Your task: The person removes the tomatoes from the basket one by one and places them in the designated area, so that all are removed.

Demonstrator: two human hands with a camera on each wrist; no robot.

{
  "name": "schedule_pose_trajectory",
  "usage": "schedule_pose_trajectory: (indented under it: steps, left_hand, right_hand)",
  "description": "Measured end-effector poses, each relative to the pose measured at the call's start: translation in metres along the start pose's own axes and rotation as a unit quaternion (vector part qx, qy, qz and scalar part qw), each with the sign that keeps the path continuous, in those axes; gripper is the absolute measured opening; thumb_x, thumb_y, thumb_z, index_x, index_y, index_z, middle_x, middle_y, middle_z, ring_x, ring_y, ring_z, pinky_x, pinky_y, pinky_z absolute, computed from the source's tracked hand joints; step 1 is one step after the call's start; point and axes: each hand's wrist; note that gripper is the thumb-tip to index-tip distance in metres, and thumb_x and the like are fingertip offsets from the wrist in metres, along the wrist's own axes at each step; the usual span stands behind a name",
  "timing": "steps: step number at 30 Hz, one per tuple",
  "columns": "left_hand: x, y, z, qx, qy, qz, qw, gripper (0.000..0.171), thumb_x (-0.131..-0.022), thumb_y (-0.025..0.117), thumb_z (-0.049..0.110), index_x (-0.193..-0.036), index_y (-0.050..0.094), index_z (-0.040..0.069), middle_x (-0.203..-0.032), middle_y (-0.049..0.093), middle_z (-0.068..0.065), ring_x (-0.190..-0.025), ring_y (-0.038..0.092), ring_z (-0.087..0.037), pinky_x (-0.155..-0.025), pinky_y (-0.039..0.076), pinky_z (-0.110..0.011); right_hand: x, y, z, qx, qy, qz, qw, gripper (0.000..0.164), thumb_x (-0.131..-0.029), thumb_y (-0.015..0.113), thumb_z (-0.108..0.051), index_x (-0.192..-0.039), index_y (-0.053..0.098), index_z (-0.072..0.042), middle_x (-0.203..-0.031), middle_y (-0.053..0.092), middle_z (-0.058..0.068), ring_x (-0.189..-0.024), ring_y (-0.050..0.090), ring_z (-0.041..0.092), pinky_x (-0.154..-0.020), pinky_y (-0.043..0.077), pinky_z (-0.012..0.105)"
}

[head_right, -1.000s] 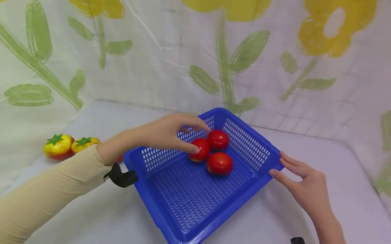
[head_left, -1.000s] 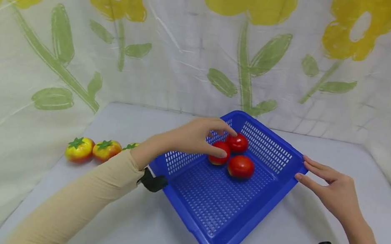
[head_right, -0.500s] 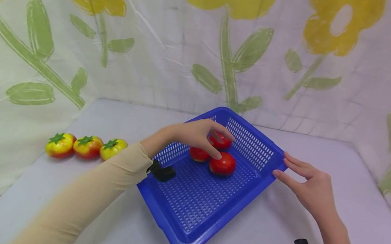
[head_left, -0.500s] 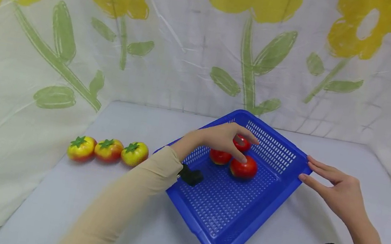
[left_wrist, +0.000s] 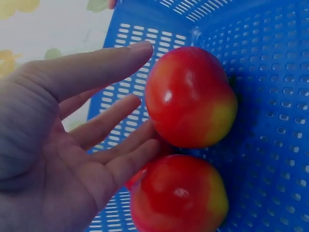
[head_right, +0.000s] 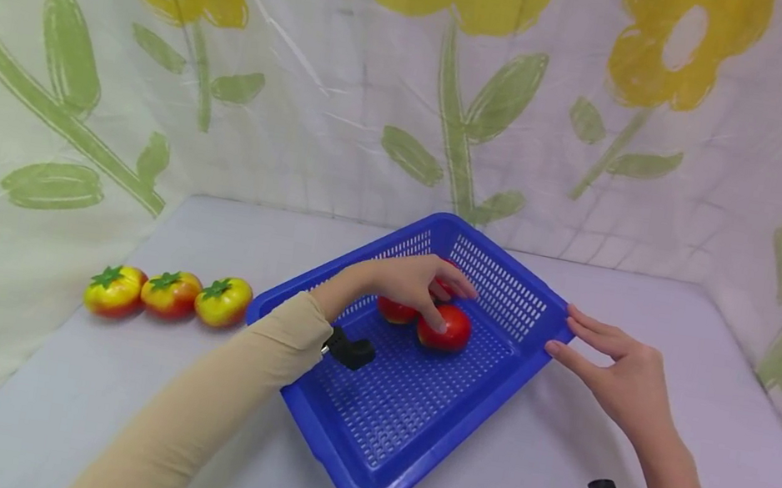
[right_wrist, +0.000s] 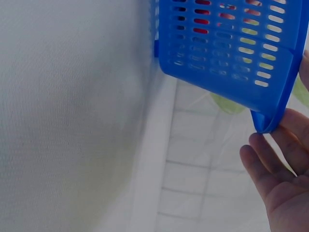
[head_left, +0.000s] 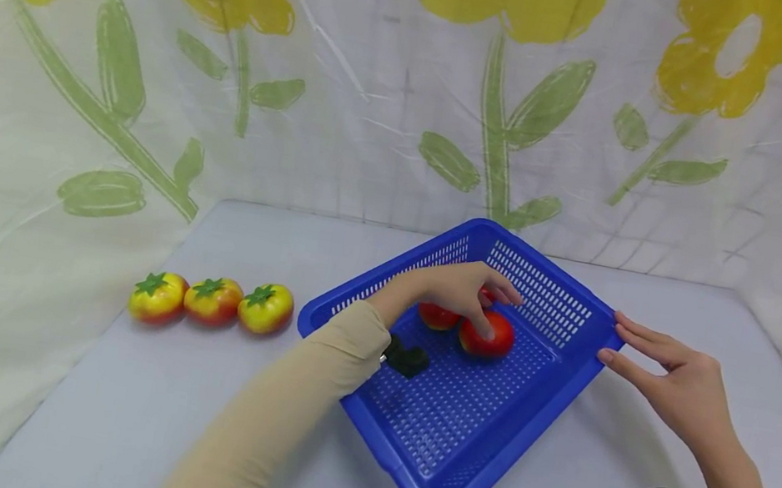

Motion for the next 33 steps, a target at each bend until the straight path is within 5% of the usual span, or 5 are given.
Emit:
schedule_pose_trajectory:
  steps: [6, 12, 17, 33]
  left_hand:
    - [-0.005, 0.002, -0.005, -0.002, 0.0, -0.012, 0.9999, 0.059, -0.081, 0.079, -0.002, -0.135, 0.059, 0.007, -0.135, 0.058, -0.008, -0.129, 0.047, -0.026, -0.094, 0.046, -0.023]
    - [-0.008, 0.01, -0.012, -0.004, -0.011, -0.03, 0.9995, 0.058, -0.08, 0.081, 0.002, -0.134, 0.061, 0.009, -0.129, 0.062, 0.0, -0.122, 0.052, -0.016, -0.093, 0.047, -0.023]
    - [-0.01, 0.014, -0.012, -0.006, -0.003, -0.034, 0.9994, 0.055, -0.08, 0.082, 0.007, -0.132, 0.064, 0.009, -0.124, 0.064, 0.005, -0.123, 0.052, -0.017, -0.095, 0.046, -0.025]
    - [-0.014, 0.016, -0.012, -0.041, -0.015, -0.018, 0.9989, 0.052, -0.08, 0.084, 0.022, -0.129, 0.067, 0.014, -0.118, 0.064, 0.01, -0.114, 0.056, -0.013, -0.091, 0.048, -0.026]
  right_hand:
    - [-0.001, 0.0, -0.001, -0.003, -0.001, -0.001, 1.0, 0.053, -0.08, 0.084, -0.033, -0.128, 0.068, -0.015, -0.13, 0.062, 0.004, -0.112, 0.041, -0.02, -0.088, 0.03, 0.003]
    - [0.001, 0.0, 0.0, 0.001, -0.008, -0.008, 1.0, 0.053, -0.081, 0.082, -0.033, -0.129, 0.066, -0.016, -0.132, 0.06, 0.004, -0.127, 0.05, 0.011, -0.088, 0.029, 0.002]
    - [0.003, 0.001, 0.001, 0.0, -0.009, -0.01, 1.0, 0.053, -0.082, 0.081, -0.033, -0.13, 0.066, -0.017, -0.133, 0.06, 0.003, -0.121, 0.044, -0.009, -0.089, 0.029, 0.003]
    - [0.001, 0.0, 0.0, -0.002, -0.016, -0.003, 1.0, 0.052, -0.081, 0.082, -0.031, -0.129, 0.066, -0.017, -0.131, 0.061, 0.005, -0.116, 0.042, -0.016, -0.087, 0.03, 0.002]
Point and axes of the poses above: each hand's wrist, its own x-axis away from the middle knuckle, its own y-axis out of the palm, z = x × y
